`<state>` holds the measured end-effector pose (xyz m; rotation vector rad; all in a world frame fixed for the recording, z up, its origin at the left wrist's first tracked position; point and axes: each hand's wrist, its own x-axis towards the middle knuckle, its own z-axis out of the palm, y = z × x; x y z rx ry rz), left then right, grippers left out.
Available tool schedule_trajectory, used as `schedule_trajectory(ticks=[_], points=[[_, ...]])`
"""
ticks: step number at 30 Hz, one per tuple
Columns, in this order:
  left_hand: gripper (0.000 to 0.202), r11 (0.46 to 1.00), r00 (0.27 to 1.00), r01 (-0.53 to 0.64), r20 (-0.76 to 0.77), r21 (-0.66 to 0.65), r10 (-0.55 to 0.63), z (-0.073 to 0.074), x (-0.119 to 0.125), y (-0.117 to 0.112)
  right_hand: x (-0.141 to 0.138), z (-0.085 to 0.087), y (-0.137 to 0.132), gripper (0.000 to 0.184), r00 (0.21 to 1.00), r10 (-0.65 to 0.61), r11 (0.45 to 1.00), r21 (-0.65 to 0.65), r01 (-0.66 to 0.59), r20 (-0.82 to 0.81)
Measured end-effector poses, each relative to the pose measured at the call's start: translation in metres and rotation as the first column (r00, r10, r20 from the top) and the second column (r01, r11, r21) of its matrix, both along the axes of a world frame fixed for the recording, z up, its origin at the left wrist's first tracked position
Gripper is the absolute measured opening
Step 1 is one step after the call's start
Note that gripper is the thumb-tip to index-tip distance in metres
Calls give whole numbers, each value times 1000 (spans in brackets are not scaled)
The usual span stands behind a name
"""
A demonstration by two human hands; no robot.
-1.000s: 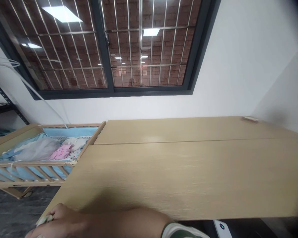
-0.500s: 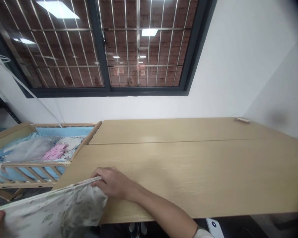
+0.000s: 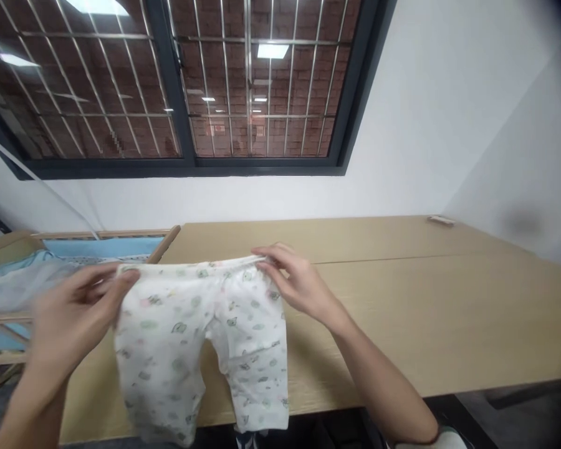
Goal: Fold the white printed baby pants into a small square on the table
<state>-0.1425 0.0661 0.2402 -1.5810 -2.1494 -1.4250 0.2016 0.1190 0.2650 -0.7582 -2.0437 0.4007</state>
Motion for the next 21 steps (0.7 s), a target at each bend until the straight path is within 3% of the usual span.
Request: schedule_trajectory(ticks=[3,6,10,13,16,21], points=[[49,947,939,317,155,-46,-307,-20,15,54,9,-29,44,27,995,-89,994,-57,92,45],[47,854,867,497,135,-153,-481,-63,25,109,14,-78,96,28,983,-139,978,-141,155,118],[38,789,855,513,118,-339,-505,-130,41,170,17,-146,156,28,944,-239,917,-267,296,228],[30,780,875,471,107,-411,-472,-166,52,203,16,-183,189,25,916,-289,869,-326,373,277],[26,786,901,408,68,-465,-428,-187,60,225,17,-210,213,21,911,-289,851,-356,385,293],[25,807,933,312,2,-502,-360,-207,70,246,21,-242,239,19,903,-323,829,-375,414,284]])
